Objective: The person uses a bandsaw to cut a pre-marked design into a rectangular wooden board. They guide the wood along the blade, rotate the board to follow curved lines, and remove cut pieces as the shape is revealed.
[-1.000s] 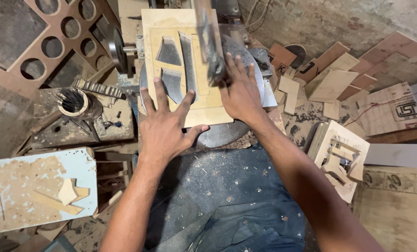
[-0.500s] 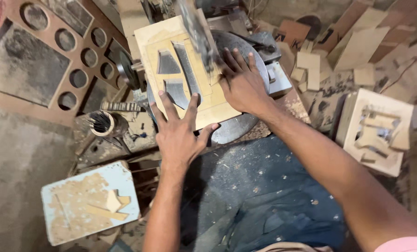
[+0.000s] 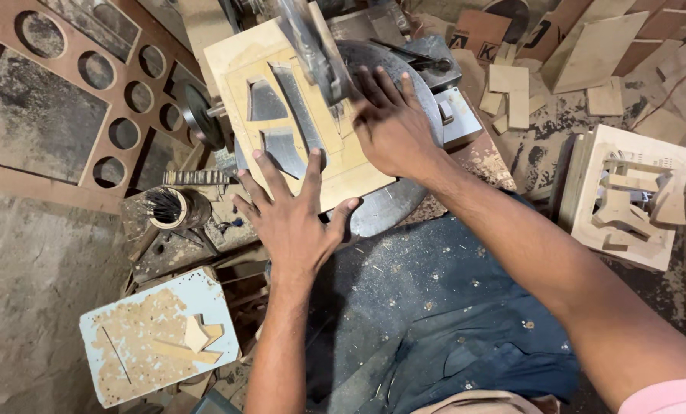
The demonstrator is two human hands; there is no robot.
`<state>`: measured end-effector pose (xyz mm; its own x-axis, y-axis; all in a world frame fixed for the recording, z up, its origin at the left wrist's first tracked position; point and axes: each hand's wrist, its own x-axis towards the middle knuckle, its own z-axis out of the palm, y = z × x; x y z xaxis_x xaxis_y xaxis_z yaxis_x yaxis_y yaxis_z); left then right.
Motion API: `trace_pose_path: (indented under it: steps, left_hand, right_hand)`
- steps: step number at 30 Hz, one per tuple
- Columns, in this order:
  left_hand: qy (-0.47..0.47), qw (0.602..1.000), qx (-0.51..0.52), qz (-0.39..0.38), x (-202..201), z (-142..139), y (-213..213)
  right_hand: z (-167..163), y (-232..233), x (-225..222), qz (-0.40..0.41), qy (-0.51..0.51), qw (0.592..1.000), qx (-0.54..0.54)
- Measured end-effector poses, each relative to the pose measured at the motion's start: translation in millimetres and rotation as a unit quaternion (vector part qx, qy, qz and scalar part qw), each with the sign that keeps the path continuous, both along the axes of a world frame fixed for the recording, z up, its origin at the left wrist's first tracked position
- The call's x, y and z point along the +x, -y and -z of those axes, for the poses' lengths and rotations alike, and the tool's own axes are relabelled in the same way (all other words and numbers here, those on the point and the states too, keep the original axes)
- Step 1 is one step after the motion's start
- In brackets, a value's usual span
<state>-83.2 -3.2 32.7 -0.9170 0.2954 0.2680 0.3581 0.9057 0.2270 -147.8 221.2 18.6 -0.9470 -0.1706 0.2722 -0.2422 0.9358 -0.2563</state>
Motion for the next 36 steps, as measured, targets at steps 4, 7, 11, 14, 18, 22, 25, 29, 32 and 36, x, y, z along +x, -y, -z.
trace_pose_path:
  steps: [4, 7, 11, 14, 18, 22, 25, 29, 32, 36]
  left_hand:
    - [0.0, 1.0, -0.005, -0.002, -1.2, -1.1, -2.5]
    - [0.004, 1.0, -0.004, -0.004, -1.8, -2.2, -3.0]
    - [-0.011, 1.0, 0.007, 0.0, -3.1, -2.2, -1.7]
    - [-0.005, 1.0, 0.006, -0.002, -5.3, -1.5, 0.1]
    - [-0.007, 1.0, 0.01, 0.0, -7.2, -0.4, -0.1]
    - [-0.008, 1.0, 0.013, -0.001, -8.4, 0.5, -0.4]
    - [-0.008, 1.0, 0.016, -0.002, -9.5, 2.0, -0.8]
    - [-0.013, 1.0, 0.021, 0.003, -12.1, 5.3, -0.1]
    - [-0.03, 1.0, 0.005, 0.002, -14.3, 7.5, 0.9]
    - [-0.013, 1.0, 0.011, 0.006, -13.0, 7.0, 4.0]
  right_hand:
    - [5.9, -3.6, -5.1, 0.009, 0.048, 0.998, 0.026]
    - [6.3, -4.2, -6.7, 0.009, 0.026, 0.998, 0.059]
    - [1.8, -1.6, -5.1, 0.007, 0.033, 0.999, 0.003]
    - [-2.0, 0.9, -3.9, 0.005, 0.023, 1.0, -0.001]
    - [-3.4, 1.1, -5.1, -0.001, 0.013, 1.0, -0.008]
    - [-1.6, 0.2, -8.8, 0.0, 0.013, 1.0, 0.0]
    - [-0.7, 0.5, -10.2, 0.004, 0.015, 1.0, -0.018]
    - [-2.3, 1.0, -11.0, 0.007, 0.007, 1.0, -0.017]
    - [-2.1, 0.9, -11.1, 0.003, -0.012, 1.0, -0.002]
    - [3.3, 1.0, -10.6, 0.012, -0.002, 0.999, -0.044]
